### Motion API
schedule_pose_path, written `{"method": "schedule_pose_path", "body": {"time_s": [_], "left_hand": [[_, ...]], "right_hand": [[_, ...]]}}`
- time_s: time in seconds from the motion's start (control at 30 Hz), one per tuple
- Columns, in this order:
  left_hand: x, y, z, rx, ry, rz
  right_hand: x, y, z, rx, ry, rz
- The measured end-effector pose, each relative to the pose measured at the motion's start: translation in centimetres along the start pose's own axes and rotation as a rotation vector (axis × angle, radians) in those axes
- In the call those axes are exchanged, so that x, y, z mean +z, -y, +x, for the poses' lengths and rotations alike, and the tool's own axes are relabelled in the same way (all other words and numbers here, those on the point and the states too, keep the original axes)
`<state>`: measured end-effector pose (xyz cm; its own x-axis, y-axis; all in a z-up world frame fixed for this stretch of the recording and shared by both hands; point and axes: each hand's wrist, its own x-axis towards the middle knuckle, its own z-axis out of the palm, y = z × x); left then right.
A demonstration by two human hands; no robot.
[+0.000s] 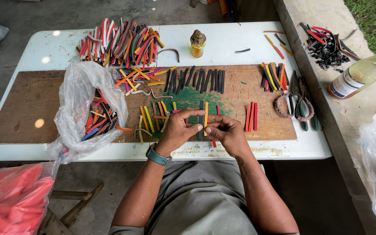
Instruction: The person sorts and aligns small, colorful strips of material on a wooden board. They pick up individual strips, compare lengths, and place them into organized piles by color and size.
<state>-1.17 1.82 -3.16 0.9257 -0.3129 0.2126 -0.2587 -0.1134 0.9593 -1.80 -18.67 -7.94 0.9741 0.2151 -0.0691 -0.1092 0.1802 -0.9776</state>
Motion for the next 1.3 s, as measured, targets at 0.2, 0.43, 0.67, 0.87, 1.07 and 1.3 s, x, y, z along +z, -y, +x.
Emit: {"method": "schedule_pose_path", "body": {"time_s": [0.2, 0.43, 0.67, 0.87, 1.07, 1.3], "left_hand": [[-2.5, 1.4, -0.5, -0.032, -0.196, -0.089], [-8.8, 3.3, -3.7, 0.014, -0.4, -0.101], [-10.4, 4.1, -5.5, 0.026, -0.457, -0.109], [-10.6, 3.9, -6.2, -0.043, -0.436, -0.154], [-10.8, 3.5, -6.7, -0.032, -0.39, -0.137], [-9.6, 3.3, -6.5, -0.107, -0.32, -0.081]], "right_hand": [[-1.4, -0.7, 0.2, -0.055, -0.13, 0.149], [-4.8, -1.4, 0.4, -0.059, -0.21, 0.287], [-4.2, -1.7, 0.3, -0.07, -0.15, 0.298], [-3.7, -1.1, -0.1, -0.08, -0.102, 0.3], [-3.4, -1.2, -0.1, -0.067, -0.101, 0.287], [-3.0, -1.1, -0.3, -0.095, -0.122, 0.159]]}}
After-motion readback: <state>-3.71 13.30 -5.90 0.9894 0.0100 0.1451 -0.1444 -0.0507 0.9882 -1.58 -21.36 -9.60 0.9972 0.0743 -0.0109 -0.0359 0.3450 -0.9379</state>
